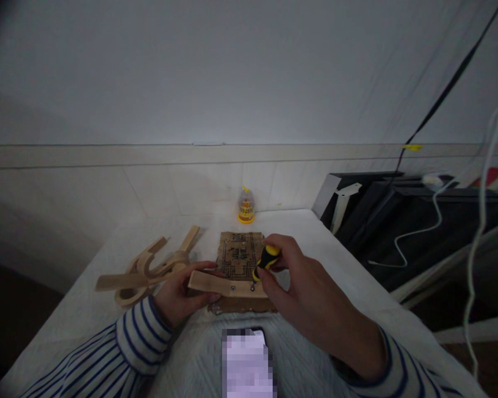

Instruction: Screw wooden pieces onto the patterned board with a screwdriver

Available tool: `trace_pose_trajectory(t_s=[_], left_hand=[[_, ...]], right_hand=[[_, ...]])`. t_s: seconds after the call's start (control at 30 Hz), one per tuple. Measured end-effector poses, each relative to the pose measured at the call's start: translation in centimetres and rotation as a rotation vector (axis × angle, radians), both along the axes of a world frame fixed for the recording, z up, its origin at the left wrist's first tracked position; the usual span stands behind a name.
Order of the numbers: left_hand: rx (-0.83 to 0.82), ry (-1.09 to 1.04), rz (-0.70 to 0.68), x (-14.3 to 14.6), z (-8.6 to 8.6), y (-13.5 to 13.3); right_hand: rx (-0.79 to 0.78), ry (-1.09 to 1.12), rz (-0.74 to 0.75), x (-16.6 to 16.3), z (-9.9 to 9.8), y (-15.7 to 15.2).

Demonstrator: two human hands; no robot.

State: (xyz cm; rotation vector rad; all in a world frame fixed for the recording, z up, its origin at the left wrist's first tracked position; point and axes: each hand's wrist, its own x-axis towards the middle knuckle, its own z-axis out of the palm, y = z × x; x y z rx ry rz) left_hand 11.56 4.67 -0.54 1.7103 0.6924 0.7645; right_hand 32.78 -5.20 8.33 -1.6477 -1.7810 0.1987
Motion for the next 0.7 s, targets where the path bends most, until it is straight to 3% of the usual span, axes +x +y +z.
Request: trace_pose_trajectory(t_s=[0.7], left_hand=[[0.159,-0.004,0.055,0.02,0.49,-0.30]], right_hand=[[0.005,-0.101,0.067,-0.08,0.78,-0.26]])
